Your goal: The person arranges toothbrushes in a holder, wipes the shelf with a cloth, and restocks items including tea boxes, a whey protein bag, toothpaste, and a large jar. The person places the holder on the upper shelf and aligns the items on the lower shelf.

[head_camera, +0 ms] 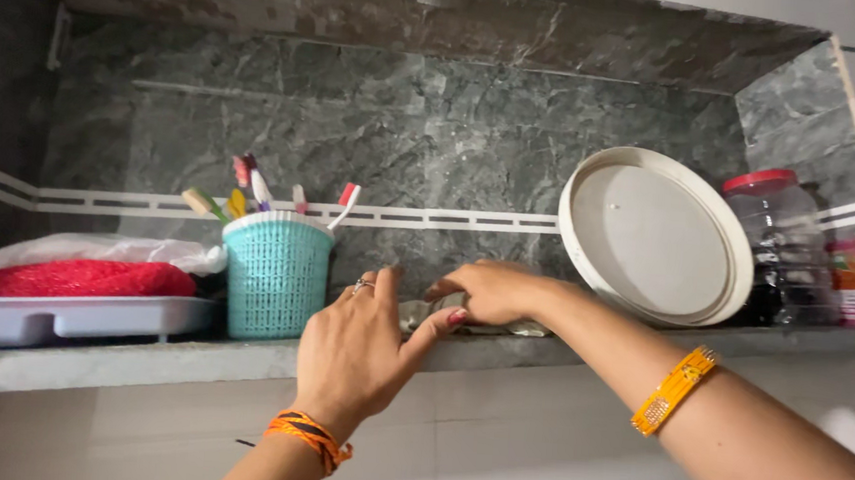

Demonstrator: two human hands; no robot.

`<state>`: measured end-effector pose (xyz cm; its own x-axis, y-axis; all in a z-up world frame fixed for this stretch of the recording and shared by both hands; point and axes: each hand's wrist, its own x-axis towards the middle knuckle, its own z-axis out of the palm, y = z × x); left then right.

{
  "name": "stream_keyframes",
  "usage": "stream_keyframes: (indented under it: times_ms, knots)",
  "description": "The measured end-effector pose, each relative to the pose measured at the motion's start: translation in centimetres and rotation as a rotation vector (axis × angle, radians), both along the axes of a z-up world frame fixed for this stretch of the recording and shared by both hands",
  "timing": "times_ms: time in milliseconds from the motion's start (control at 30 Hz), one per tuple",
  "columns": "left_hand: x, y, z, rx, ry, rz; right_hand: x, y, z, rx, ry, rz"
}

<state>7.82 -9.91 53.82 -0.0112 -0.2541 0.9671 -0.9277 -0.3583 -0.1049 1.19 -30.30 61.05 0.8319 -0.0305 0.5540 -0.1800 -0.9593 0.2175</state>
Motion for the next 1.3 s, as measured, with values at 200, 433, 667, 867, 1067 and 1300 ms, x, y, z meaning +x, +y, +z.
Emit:
stream_keyframes:
  times_ms: [200,433,667,867,1067,1300]
  knots:
    - [-0.5,0.4,0.4,0.079,0.105,0.039,-6.1,0.6,3.7,0.393,0.190,0.395]
    - [1.5,-2.9,2.4,0.114,0.078,-0.021,-1.8,1.4,0.8,0.103,-0.133,0.359]
    - [5.9,-11.1,4.8,0.547,0.097,-0.053,-2.4,-8.1,0.5,0.244,0.027,0.348]
    - [3.5,-11.9,6.3,0.637,0.294,0.087,1.6,-10.3,-0.4,0.187,-0.073,0.267]
    - [-3.0,-9.3,6.6,0.682,0.291,0.382,-4.6,-9.1,1.2,0.082,0.110,0.706]
    - [-3.3,-13.6,4.1,0.483,0.321,0.199,-6.6,-9.5,0.2,0.298,0.016,0.195]
